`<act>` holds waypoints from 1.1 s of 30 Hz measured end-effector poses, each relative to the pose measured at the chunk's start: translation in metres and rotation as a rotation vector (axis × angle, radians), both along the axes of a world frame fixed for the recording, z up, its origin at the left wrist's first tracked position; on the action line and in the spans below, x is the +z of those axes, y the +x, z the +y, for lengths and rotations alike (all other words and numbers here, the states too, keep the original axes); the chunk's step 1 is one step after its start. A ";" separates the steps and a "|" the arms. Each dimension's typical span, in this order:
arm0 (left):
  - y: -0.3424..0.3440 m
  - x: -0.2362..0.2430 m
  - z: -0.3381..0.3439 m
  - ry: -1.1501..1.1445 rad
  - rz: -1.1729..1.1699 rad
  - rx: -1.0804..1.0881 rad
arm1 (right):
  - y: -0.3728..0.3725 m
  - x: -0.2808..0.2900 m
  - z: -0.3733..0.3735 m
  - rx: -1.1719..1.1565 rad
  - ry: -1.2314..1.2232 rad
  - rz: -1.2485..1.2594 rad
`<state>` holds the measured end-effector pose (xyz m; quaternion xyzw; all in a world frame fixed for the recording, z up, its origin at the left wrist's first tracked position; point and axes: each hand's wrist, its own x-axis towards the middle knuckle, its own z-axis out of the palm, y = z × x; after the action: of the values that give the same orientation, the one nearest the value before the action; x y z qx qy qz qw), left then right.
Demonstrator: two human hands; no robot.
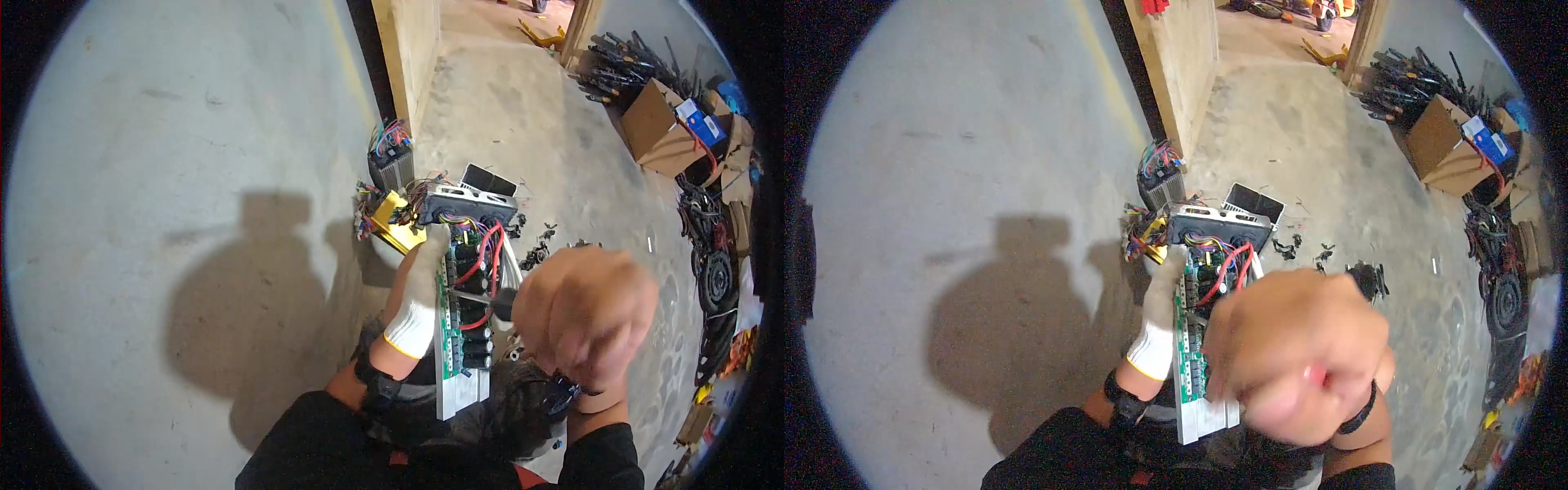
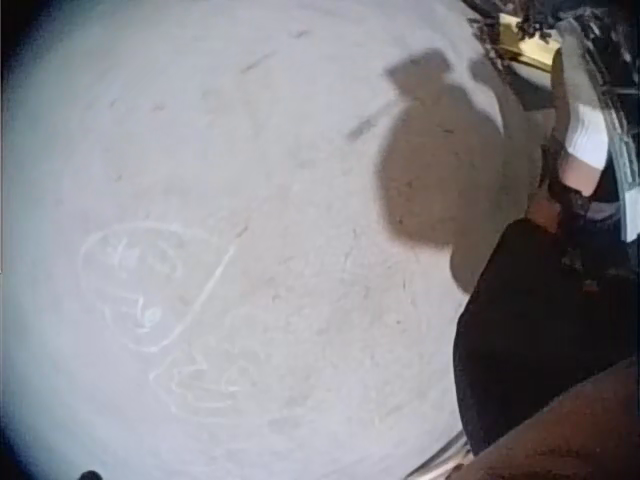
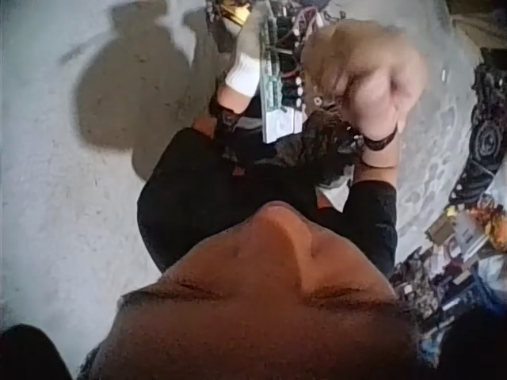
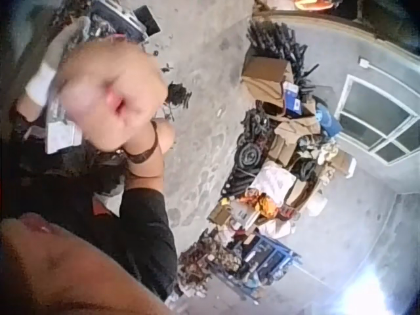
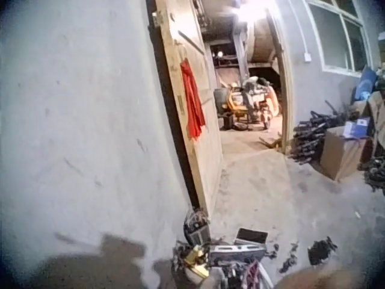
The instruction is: Unscrewing and inspecting the internal components of an electric motorcycle controller.
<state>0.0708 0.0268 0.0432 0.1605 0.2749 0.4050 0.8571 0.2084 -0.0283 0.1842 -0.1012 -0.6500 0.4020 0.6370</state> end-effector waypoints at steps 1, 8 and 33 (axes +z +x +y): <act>0.000 -0.003 0.001 -0.028 -0.034 -0.021 | -0.004 -0.002 -0.004 -0.178 -0.147 0.089; 0.004 0.012 -0.001 -0.084 -0.029 0.037 | -0.016 -0.008 -0.009 -0.762 -0.333 0.214; 0.002 0.009 -0.005 0.041 0.016 -0.063 | 0.013 0.014 0.004 0.267 0.074 -0.106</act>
<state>0.0724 0.0214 0.0521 0.1899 0.2679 0.3821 0.8638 0.2210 -0.0246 0.1980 -0.0114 -0.7047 0.4529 0.5460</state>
